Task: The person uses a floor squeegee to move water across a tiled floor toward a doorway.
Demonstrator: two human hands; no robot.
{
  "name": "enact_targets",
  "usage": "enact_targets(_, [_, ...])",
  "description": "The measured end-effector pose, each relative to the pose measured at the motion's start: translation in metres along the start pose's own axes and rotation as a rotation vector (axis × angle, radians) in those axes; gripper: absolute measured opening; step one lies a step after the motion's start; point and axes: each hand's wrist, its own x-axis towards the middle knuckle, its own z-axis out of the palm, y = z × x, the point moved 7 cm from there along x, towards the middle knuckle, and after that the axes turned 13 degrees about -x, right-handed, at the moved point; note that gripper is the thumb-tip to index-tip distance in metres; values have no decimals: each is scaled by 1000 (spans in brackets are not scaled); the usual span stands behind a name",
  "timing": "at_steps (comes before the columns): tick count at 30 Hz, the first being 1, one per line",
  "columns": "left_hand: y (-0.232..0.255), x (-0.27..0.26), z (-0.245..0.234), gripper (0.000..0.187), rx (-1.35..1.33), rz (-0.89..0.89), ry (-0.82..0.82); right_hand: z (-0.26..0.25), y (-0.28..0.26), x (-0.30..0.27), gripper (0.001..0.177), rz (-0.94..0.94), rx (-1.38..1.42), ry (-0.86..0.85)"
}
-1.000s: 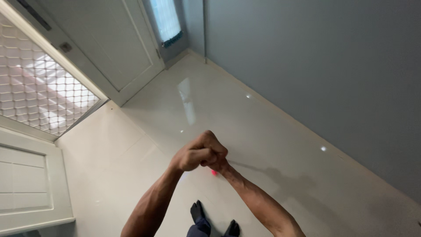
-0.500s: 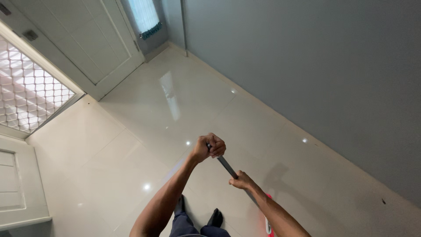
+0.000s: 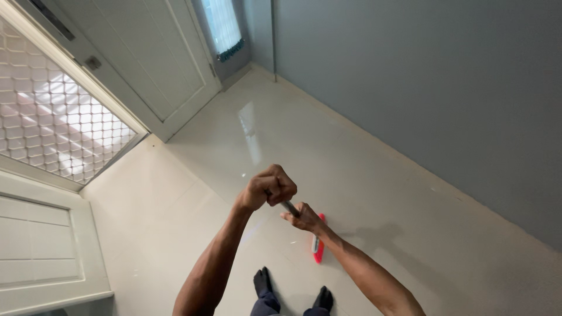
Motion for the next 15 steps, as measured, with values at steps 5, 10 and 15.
enact_targets(5, [41, -38, 2, 25, 303, -5, -93, 43, -83, 44, 12, -79, 292, 71])
enact_targets(10, [21, -58, -3, 28, 361, -133, -106, 105, -68, 100, 21, -130, 309, 169])
enact_targets(15, [22, -74, 1, 28, 377, -96, -113, 113, -80, 108, 28, -212, 264, 251])
